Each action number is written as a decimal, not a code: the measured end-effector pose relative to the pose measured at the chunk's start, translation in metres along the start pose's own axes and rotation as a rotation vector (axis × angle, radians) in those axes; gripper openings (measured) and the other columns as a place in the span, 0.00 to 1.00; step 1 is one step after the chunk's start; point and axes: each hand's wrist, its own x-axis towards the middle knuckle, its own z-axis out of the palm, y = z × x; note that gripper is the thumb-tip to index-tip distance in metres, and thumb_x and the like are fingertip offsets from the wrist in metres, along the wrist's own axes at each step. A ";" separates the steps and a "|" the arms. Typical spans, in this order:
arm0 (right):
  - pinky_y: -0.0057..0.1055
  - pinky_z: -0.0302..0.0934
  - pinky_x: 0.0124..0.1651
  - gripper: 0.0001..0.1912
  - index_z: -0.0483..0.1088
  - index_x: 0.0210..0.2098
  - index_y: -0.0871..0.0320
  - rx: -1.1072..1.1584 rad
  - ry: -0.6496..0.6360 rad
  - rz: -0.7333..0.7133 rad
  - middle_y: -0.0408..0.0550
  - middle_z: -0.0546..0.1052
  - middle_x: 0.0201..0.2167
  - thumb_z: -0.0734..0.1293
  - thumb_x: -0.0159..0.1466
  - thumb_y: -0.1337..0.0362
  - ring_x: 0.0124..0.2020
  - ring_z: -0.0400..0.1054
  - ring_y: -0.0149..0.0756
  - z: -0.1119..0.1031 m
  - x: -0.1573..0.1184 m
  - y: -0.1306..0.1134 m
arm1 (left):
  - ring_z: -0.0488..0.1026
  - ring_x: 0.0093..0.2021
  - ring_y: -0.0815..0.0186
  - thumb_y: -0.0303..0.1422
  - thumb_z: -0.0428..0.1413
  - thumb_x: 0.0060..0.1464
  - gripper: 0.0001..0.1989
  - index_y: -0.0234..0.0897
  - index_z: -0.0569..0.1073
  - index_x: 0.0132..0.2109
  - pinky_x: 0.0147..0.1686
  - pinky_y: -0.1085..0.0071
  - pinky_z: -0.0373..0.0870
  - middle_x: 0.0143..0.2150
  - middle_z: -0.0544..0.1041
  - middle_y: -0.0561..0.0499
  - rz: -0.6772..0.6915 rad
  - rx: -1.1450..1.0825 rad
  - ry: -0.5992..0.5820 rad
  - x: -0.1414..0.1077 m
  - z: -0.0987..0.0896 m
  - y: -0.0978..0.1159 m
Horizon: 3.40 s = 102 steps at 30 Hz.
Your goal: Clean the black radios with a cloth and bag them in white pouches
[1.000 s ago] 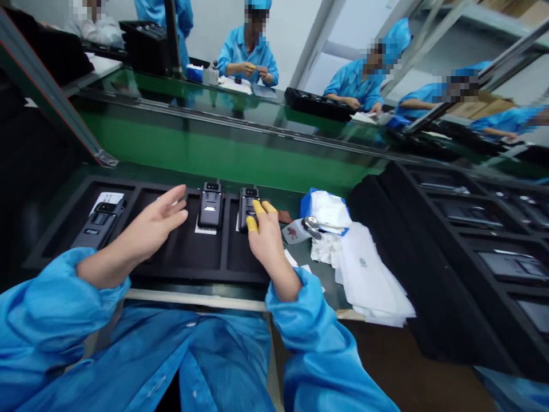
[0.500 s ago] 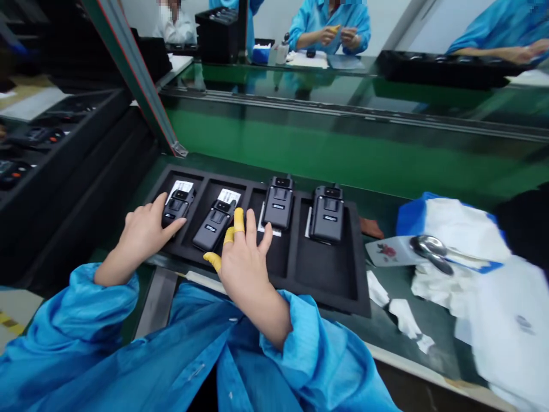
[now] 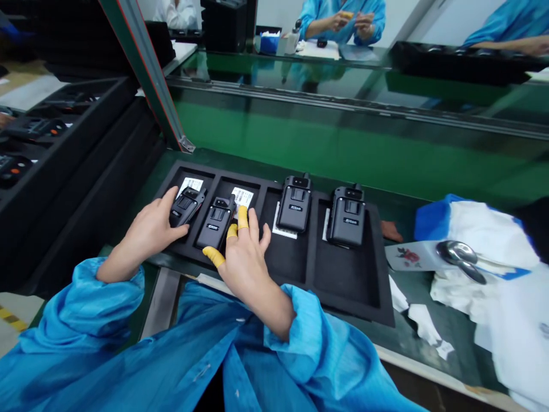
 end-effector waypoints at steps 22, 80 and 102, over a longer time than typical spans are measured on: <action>0.43 0.72 0.42 0.53 0.49 0.67 0.54 1.051 -0.118 0.403 0.57 0.73 0.51 0.74 0.49 0.48 0.42 0.74 0.42 0.004 0.023 -0.009 | 0.78 0.42 0.60 0.30 0.72 0.28 0.35 0.37 0.72 0.48 0.48 0.61 0.75 0.44 0.76 0.50 -0.109 -1.642 -0.107 -0.001 0.024 -0.013; 0.37 0.65 0.28 0.13 0.69 0.34 0.55 1.684 0.058 0.533 0.51 0.78 0.37 0.59 0.50 0.61 0.29 0.69 0.37 -0.045 -0.016 0.050 | 0.74 0.51 0.54 0.37 0.74 0.28 0.64 0.54 0.47 0.69 0.43 0.62 0.77 0.60 0.68 0.45 0.153 -1.611 -0.224 -0.023 0.029 0.056; 0.40 0.59 0.63 0.29 0.65 0.59 0.59 0.650 0.138 0.150 0.54 0.63 0.64 0.65 0.58 0.70 0.66 0.56 0.41 -0.086 0.042 0.047 | 0.54 0.19 0.77 0.60 0.60 0.43 0.32 0.44 0.76 0.49 0.11 0.88 0.58 0.24 0.66 0.56 -0.236 -1.919 -0.458 -0.019 0.008 0.049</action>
